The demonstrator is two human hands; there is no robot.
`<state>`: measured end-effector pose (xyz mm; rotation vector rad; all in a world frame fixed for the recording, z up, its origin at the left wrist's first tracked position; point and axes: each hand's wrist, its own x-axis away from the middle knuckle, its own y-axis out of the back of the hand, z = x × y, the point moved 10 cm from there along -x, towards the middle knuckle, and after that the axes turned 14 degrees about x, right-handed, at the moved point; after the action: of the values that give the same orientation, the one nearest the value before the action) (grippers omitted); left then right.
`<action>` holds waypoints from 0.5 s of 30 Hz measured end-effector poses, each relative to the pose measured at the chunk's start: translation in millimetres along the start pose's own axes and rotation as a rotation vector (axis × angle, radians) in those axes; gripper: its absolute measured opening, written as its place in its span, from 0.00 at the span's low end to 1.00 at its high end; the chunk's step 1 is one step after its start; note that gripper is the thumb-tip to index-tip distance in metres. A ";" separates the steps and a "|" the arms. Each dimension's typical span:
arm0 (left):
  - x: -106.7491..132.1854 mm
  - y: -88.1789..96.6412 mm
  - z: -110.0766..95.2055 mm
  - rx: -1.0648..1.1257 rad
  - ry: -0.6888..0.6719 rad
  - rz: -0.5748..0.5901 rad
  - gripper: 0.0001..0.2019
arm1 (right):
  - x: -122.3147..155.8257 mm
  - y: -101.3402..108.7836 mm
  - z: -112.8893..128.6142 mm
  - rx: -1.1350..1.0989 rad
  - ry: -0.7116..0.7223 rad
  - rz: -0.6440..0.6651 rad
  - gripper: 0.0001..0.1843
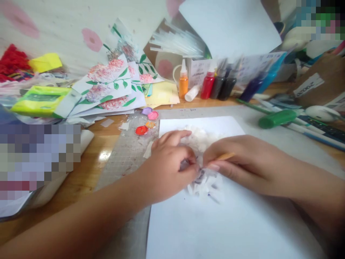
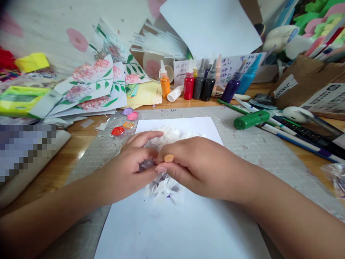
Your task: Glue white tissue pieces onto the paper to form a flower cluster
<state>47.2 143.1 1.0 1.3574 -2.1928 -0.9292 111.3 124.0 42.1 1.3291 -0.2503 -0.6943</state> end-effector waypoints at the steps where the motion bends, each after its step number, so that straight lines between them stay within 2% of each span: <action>1: 0.2 -0.4 0.4 0.001 0.005 0.006 0.06 | -0.2 -1.0 0.5 0.007 -0.003 0.014 0.13; 10: 2.0 3.3 1.7 0.044 0.001 -0.021 0.06 | -0.9 -10.5 -0.9 0.028 -0.030 0.077 0.14; 15: 0.1 22.4 6.2 0.095 -0.006 -0.154 0.06 | -3.6 -13.2 4.3 0.071 0.003 0.079 0.15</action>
<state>29.1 151.9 12.7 1.5886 -2.1862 -0.8936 101.9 121.7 31.4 1.3800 -0.3262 -0.6216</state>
